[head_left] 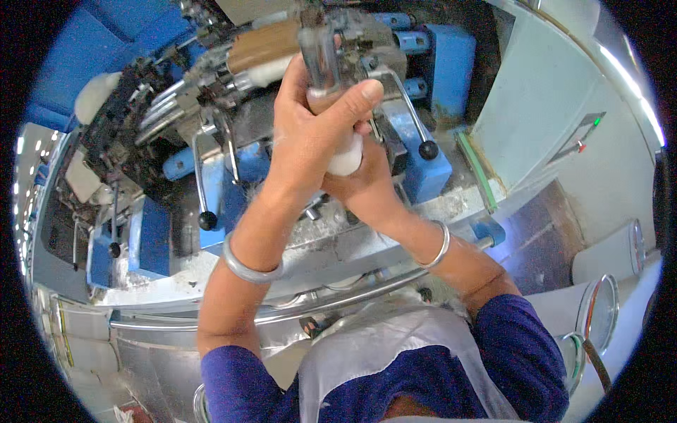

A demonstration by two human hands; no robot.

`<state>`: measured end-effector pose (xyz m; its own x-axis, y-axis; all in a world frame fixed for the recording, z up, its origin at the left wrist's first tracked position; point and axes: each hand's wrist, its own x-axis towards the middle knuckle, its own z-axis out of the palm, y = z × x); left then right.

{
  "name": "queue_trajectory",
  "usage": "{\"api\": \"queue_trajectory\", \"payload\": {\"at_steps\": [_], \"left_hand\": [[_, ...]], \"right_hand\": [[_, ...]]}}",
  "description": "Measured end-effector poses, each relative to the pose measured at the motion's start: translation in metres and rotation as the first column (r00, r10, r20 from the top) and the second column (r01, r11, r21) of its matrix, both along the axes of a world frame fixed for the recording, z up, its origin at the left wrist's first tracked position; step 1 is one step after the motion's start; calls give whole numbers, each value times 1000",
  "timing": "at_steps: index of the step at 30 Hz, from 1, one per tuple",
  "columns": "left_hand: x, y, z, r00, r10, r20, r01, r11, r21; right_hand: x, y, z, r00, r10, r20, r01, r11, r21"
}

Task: The person feeds white fibrous material into a textile machine, guides it through rollers, and collects the processed output. They repeatedly adjust the material and clear the machine's surface while maintaining the flow of the process.

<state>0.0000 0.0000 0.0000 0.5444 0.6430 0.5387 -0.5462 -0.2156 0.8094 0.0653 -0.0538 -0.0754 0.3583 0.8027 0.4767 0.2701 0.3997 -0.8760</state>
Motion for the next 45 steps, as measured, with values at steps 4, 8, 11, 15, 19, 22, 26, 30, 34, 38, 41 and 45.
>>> {"api": "queue_trajectory", "payload": {"at_steps": [4,8,11,15,19,22,26,30,34,38,41,45], "left_hand": [[-1,-9,19,998,64,28,-64,998,8],[-14,1,17,991,-126,-44,130,983,126],[-19,13,14,950,-312,-23,312,938,153],[-12,23,11,971,-233,45,224,961,161],[-10,30,11,998,33,62,-36,998,54],[-6,19,9,996,89,23,-91,989,112],[-8,14,12,973,-221,-60,229,946,230],[7,24,13,928,-364,-79,372,913,170],[5,37,15,984,123,-127,-121,992,18],[1,31,11,982,170,-81,-168,985,37],[-13,28,10,998,-56,-20,58,993,106],[-20,35,5,922,-387,11,379,908,180]], "right_hand": [[-14,0,0,986,-164,-28,166,961,223],[9,6,-10,986,136,93,-146,984,105],[30,30,-11,648,732,-209,-749,663,2],[35,35,-2,352,843,-408,-917,397,28],[10,1,0,964,48,261,-45,999,-17],[-17,11,-6,959,-254,126,223,950,219],[29,26,-18,779,611,-140,-600,791,116],[45,40,-28,20,911,-411,-916,181,358],[24,1,-17,983,181,-19,-181,964,-197],[-11,1,-1,960,-247,129,228,963,145],[4,25,-6,985,169,-34,-169,986,0],[34,48,-30,212,838,-503,-948,301,101]]}}
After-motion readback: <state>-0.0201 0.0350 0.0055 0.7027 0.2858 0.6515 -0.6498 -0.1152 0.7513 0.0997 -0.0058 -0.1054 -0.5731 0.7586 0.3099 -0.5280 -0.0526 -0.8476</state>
